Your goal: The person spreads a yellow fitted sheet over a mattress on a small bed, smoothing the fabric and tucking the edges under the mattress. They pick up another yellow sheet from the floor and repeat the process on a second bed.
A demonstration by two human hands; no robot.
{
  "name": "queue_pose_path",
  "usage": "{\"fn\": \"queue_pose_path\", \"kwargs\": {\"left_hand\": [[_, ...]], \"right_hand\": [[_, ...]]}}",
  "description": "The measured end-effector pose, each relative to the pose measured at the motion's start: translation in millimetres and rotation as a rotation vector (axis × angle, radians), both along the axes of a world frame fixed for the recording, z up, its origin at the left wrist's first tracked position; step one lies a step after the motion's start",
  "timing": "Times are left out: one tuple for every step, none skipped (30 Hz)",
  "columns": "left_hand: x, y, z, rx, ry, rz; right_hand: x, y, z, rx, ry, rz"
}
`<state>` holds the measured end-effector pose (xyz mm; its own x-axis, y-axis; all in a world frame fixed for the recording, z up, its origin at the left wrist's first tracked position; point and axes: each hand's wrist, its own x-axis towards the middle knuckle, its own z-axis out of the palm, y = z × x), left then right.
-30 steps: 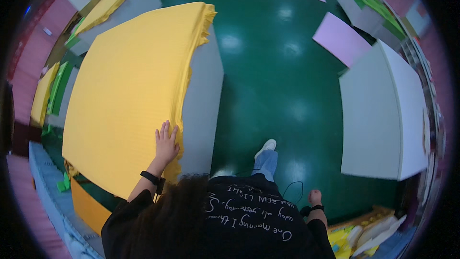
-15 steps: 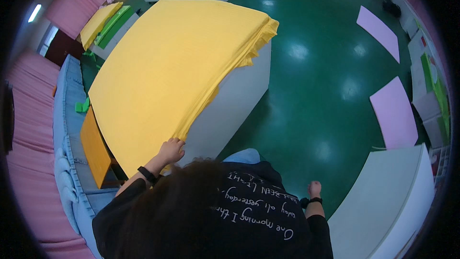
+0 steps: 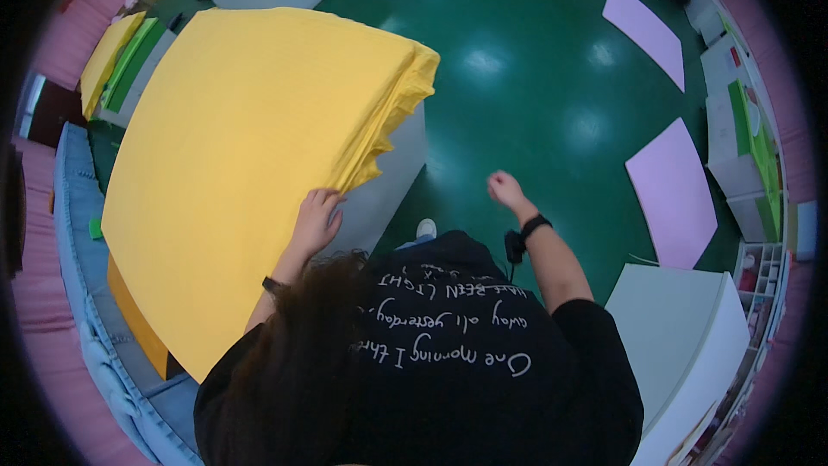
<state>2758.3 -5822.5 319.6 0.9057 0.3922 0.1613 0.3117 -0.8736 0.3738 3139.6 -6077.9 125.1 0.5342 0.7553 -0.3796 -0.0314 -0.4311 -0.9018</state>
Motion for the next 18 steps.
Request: {"fn": "queue_pose_path", "kwargs": {"left_hand": [[24.5,10.9,0.9,0.001,-0.004,-0.017],[56.6,19.6,4.6,0.0,-0.006,-0.045],[83.5,28.2,7.0,0.001,-0.002,-0.058],[110.7,38.0,4.8,-0.008,-0.03,-0.079],[140.1,48.1,3.7,-0.013,-0.062,-0.101],[166.4,57.2,4.1,-0.029,-0.077,-0.09],[191.7,66.6,4.3,-0.044,-0.094,-0.077],[215.5,74.2,3.6,-0.053,-0.081,-0.074],[237.3,81.2,3.7,-0.032,-0.107,0.009],[258.5,88.5,1.1,-0.013,-0.132,0.094],[277.0,98.9,-3.6,-0.016,-0.123,0.12],[288.0,108.9,-11.0,-0.013,-0.124,0.189],[301.8,113.9,-15.2,-0.009,-0.129,0.245],[312.5,113.7,-20.2,-0.011,-0.12,0.272],[326.8,113.3,-23.6,0.013,-0.046,0.343],[336.3,117.7,-24.7,0.045,0.027,0.427],[342.9,121.2,-25.4,0.05,0.034,0.461],[346.6,121.7,-27.4,0.043,0.095,0.482]], "right_hand": [[9.2,34.9,21.9,0.037,0.033,0.031],[25.3,60.1,36.5,-0.034,-0.053,0.043],[33.7,87.2,52.3,-0.06,0.002,0.019],[42.4,111.5,63.5,-0.084,0.055,-0.009],[56.2,134.4,66.5,-0.096,0.091,-0.018],[67.9,157.5,67.3,-0.107,0.128,-0.02],[77.3,180.6,70.2,-0.097,0.155,-0.028],[86.7,202.7,73.0,-0.089,0.18,-0.037],[95.8,226.2,74.1,-0.072,0.169,-0.068],[104.7,247.1,74.3,-0.058,0.156,-0.096],[112.1,269.5,80.7,-0.065,0.164,-0.07],[112.8,290.8,88.7,-0.084,0.217,-0.098],[119.8,305.2,88.6,-0.102,0.264,-0.138],[122.0,312.8,87.0,-0.11,0.271,-0.112],[128.0,318.7,76.8,-0.067,0.289,-0.054],[130.3,330.4,78.5,-0.017,0.307,0.018],[130.1,334.7,79.1,-0.023,0.373,0.071],[130.1,334.3,68.6,-0.027,0.384,0.097]]}}
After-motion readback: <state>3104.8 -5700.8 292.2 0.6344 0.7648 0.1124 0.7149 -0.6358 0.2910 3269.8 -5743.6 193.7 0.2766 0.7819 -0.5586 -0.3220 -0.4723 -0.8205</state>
